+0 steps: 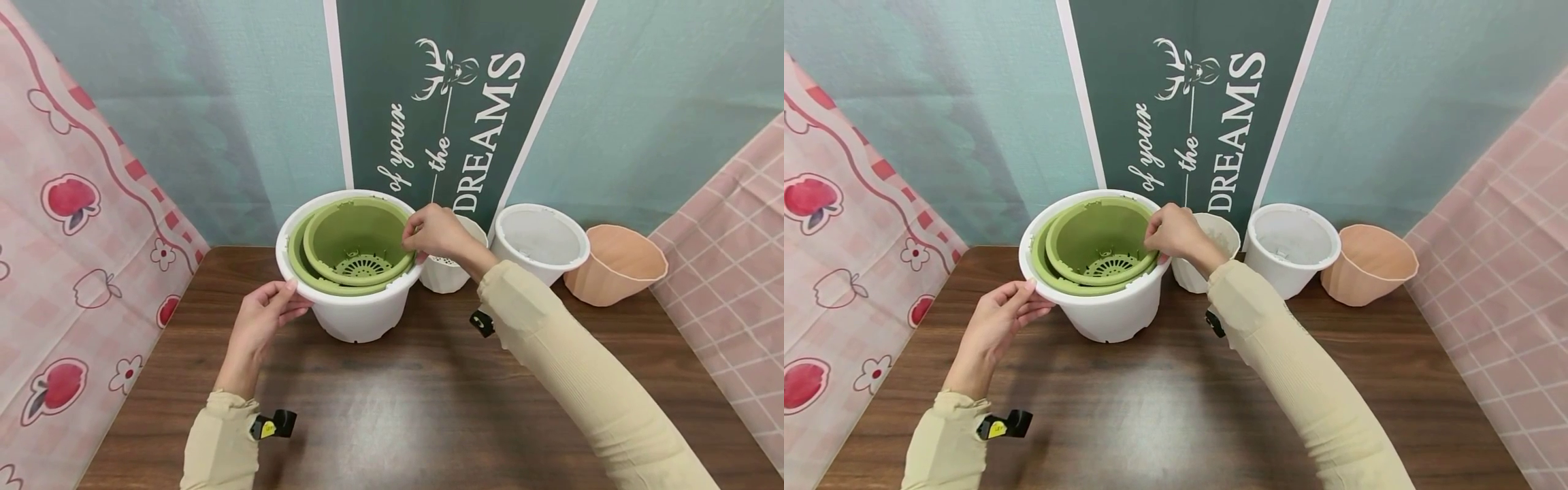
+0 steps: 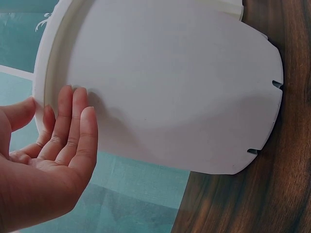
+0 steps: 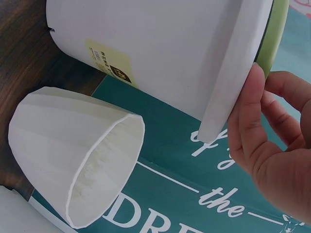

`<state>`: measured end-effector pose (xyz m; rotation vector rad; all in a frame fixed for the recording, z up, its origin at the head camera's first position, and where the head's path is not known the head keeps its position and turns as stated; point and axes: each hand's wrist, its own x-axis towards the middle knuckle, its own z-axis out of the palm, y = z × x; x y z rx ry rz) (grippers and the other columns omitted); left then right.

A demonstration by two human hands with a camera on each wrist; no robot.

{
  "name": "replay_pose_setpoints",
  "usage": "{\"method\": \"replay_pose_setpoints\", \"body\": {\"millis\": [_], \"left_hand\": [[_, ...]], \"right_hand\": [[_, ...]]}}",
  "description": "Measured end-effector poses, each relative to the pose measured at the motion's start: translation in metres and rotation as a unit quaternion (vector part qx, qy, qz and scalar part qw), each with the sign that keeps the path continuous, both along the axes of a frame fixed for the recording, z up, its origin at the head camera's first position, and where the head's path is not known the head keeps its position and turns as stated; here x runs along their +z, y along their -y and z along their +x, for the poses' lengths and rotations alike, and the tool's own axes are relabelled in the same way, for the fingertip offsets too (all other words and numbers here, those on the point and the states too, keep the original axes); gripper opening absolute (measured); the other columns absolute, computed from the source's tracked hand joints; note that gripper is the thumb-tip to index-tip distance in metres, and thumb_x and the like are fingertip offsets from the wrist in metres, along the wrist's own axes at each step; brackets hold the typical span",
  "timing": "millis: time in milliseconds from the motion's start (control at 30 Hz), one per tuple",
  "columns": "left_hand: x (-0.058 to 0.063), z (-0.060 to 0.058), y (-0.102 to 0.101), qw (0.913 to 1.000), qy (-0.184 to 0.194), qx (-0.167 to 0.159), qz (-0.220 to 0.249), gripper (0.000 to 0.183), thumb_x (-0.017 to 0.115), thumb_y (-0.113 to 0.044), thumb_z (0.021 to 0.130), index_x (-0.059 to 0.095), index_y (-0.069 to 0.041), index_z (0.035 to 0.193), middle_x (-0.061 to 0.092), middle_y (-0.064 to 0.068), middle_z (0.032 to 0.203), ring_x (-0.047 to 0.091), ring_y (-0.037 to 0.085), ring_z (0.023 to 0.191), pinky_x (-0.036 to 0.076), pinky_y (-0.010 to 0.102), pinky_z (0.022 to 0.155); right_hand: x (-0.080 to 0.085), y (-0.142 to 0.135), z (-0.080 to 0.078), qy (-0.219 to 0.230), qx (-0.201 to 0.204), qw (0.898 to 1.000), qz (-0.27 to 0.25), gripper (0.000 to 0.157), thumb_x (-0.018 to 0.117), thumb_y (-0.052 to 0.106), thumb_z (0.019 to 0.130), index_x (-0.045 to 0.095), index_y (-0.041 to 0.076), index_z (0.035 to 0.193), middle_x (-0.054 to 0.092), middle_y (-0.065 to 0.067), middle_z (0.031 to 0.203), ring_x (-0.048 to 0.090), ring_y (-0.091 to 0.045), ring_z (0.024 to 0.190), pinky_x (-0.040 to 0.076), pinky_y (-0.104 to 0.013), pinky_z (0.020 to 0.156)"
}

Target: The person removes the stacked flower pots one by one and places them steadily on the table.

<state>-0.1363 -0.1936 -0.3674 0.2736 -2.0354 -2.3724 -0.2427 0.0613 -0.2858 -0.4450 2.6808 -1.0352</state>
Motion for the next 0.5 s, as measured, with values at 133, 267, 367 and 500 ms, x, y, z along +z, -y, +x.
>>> {"method": "replay_pose_setpoints", "body": {"millis": [133,267,367,500], "left_hand": [[-0.0008,-0.0001,-0.0001,1.0,-0.002,-0.001,0.0,0.017,0.053,-0.019,0.093,0.055,-0.005,0.083,0.065,0.0,0.071,0.065,0.012,0.073,0.054,0.027,0.074],[-0.0015,-0.0002,-0.0001,1.0,-0.004,0.0,0.001,0.017,0.053,-0.019,0.093,0.055,-0.005,0.083,0.065,0.0,0.071,0.065,0.012,0.073,0.054,0.027,0.074],[-0.0017,0.0,-0.0001,1.0,-0.005,0.001,0.001,0.017,0.054,-0.019,0.093,0.055,-0.005,0.083,0.065,0.0,0.071,0.065,0.012,0.073,0.054,0.027,0.074],[-0.002,0.0004,0.0,1.0,-0.002,0.001,-0.001,0.018,0.054,-0.02,0.093,0.055,-0.005,0.083,0.065,0.0,0.071,0.065,0.012,0.073,0.054,0.027,0.074]], "right_hand": [[0.0006,0.0003,0.0007,0.008,-0.007,1.0,-0.005,0.005,0.064,0.0,0.078,0.067,0.003,0.075,0.065,-0.011,0.08,0.063,-0.016,0.052,0.053,-0.024,0.056],[0.0009,0.0004,0.0014,0.012,-0.011,1.0,-0.012,0.005,0.063,0.0,0.078,0.067,0.002,0.075,0.065,-0.011,0.081,0.064,-0.017,0.054,0.054,-0.024,0.06],[0.0012,0.0003,0.0014,0.011,-0.011,1.0,-0.015,0.006,0.062,-0.001,0.078,0.067,0.001,0.076,0.065,-0.011,0.08,0.065,-0.017,0.055,0.054,-0.024,0.06],[0.0011,0.0007,0.0015,0.008,-0.008,1.0,-0.013,0.007,0.061,0.0,0.078,0.068,0.001,0.077,0.065,-0.01,0.08,0.065,-0.017,0.055,0.053,-0.024,0.06]]}}
